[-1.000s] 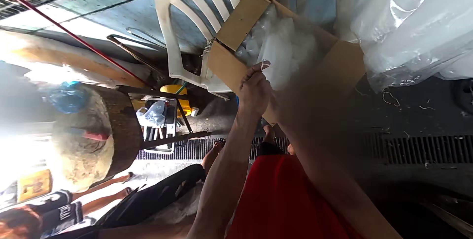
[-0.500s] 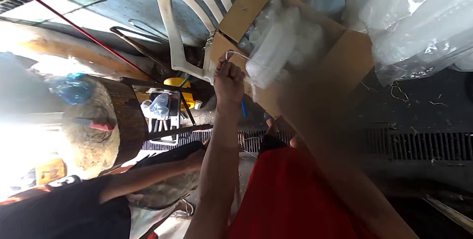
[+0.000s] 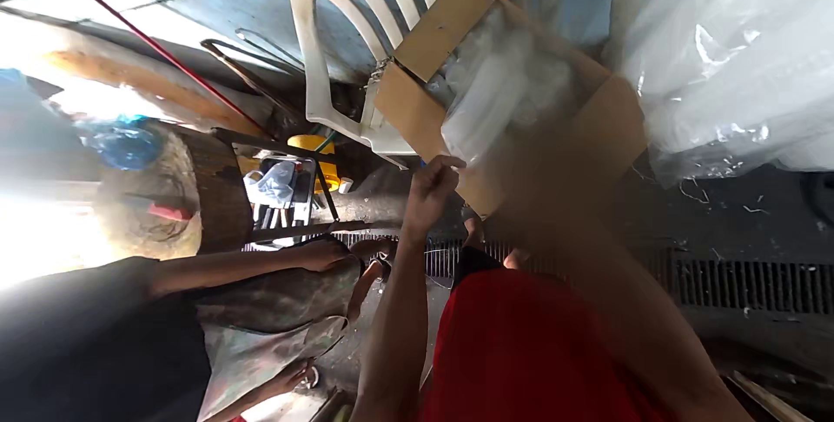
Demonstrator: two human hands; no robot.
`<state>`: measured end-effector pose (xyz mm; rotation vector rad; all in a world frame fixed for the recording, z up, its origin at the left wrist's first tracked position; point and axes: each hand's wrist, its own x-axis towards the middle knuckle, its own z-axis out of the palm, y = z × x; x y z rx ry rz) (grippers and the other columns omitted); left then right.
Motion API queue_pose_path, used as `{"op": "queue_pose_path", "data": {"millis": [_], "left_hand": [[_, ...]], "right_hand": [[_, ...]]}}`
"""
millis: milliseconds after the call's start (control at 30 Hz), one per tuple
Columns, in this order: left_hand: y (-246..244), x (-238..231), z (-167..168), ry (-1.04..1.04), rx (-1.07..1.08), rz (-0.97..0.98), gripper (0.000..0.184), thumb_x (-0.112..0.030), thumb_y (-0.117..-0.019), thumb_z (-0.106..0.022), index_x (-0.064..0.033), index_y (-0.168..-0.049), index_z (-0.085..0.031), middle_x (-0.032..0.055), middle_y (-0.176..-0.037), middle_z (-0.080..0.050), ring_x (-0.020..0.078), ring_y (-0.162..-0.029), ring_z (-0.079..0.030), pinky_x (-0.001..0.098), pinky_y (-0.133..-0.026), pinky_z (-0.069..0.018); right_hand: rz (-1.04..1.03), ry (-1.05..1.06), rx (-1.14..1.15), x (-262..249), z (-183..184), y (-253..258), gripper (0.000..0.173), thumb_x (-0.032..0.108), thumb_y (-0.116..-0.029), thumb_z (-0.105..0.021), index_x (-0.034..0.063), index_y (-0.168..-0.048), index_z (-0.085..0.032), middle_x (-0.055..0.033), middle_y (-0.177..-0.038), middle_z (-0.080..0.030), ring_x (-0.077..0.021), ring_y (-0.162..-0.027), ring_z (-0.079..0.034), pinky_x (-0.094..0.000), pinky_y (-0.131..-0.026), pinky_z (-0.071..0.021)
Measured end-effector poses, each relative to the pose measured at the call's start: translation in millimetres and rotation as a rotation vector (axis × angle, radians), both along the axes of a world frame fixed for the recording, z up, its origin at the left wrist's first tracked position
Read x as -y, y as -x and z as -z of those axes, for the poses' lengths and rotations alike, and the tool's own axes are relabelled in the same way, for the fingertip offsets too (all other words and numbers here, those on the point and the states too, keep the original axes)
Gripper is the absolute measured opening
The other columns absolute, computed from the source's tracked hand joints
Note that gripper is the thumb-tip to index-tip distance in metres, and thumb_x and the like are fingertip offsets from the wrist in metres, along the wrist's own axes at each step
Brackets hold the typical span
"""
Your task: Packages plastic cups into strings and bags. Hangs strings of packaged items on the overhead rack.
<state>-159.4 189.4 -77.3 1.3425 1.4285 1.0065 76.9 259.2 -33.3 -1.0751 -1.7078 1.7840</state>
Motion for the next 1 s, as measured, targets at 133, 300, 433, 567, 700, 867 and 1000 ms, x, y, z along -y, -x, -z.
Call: {"op": "queue_pose_path", "data": {"millis": [133,300,433,567,700,867,1000], "left_hand": [[12.1,21.5,28.4,0.072,0.047,0.035,0.016,-0.008,-0.0943,-0.061,-0.0020,-0.105,-0.070,-0.0007,-0.078,-0.063,0.0037,-0.062,-0.054,0.0216,-0.059,-0.0491],[1.7,46.0,65.3,0.111,0.777,-0.161,0.017,-0.020,-0.0951,-0.058,-0.0171,-0.080,-0.066,-0.0080,-0.063,-0.054,0.0032,-0.060,-0.052,0.0236,-0.063,-0.0464],[-1.9,39.7,84.9,-0.071,1.446,-0.548,0.033,-0.025,-0.1040,-0.040,-0.0162,-0.087,-0.066,-0.0018,-0.076,-0.065,0.0143,-0.075,-0.067,0.0332,-0.077,-0.0587],[-3.2,29.4,121.1,0.094,1.265,-0.780,0.043,0.002,-0.1050,-0.030,-0.0172,-0.137,-0.052,0.0030,-0.124,-0.068,0.0080,-0.084,-0.069,0.0209,-0.067,-0.0580],[-11.1,10.1,145.9,0.382,0.645,-0.755,0.042,-0.007,-0.1027,-0.056,-0.0159,-0.143,-0.058,0.0070,-0.113,-0.071,0.0093,-0.062,-0.059,0.0238,-0.051,-0.0494],[-29.5,-16.5,114.3,0.498,0.488,-0.613,0.032,-0.028,-0.1096,-0.048,-0.0072,-0.129,-0.061,0.0094,-0.110,-0.067,0.0201,-0.091,-0.068,0.0409,-0.077,-0.0592],[-37.7,-35.7,99.9,0.678,0.413,-0.655,0.040,-0.040,-0.1082,-0.049,-0.0041,-0.122,-0.061,0.0113,-0.098,-0.066,0.0202,-0.078,-0.067,0.0375,-0.068,-0.0584]], "right_hand": [[0.100,0.478,-0.373,-0.2,17.5,-34.7,0.026,0.031,-0.1053,-0.048,0.0164,-0.092,-0.064,0.0077,-0.061,-0.043,-0.0018,-0.048,-0.038,-0.0186,-0.047,-0.0351],[0.251,0.624,-0.401,5.3,33.1,-10.7,0.033,0.034,-0.1093,-0.041,0.0166,-0.087,-0.058,0.0067,-0.060,-0.040,-0.0036,-0.046,-0.035,-0.0198,-0.045,-0.0334],[0.207,0.682,-0.092,28.6,85.2,35.2,0.028,0.037,-0.1066,-0.052,0.0130,-0.099,-0.064,0.0071,-0.059,-0.039,-0.0037,-0.044,-0.035,-0.0197,-0.042,-0.0331],[0.193,0.689,0.050,59.8,101.1,68.9,0.025,0.024,-0.1073,-0.053,0.0055,-0.094,-0.064,0.0048,-0.060,-0.041,-0.0051,-0.044,-0.036,-0.0203,-0.043,-0.0342],[0.236,0.678,0.100,75.1,133.0,69.5,0.026,0.023,-0.1063,-0.054,0.0016,-0.098,-0.066,0.0010,-0.061,-0.048,-0.0074,-0.045,-0.039,-0.0237,-0.043,-0.0375],[0.301,0.662,0.144,72.3,132.6,57.6,0.028,0.023,-0.1070,-0.052,0.0010,-0.098,-0.066,-0.0001,-0.061,-0.050,-0.0082,-0.045,-0.042,-0.0243,-0.043,-0.0395],[0.339,0.675,0.100,74.9,133.3,48.8,0.026,0.021,-0.1061,-0.053,0.0026,-0.092,-0.064,0.0021,-0.059,-0.046,-0.0068,-0.043,-0.039,-0.0229,-0.041,-0.0368]]}}
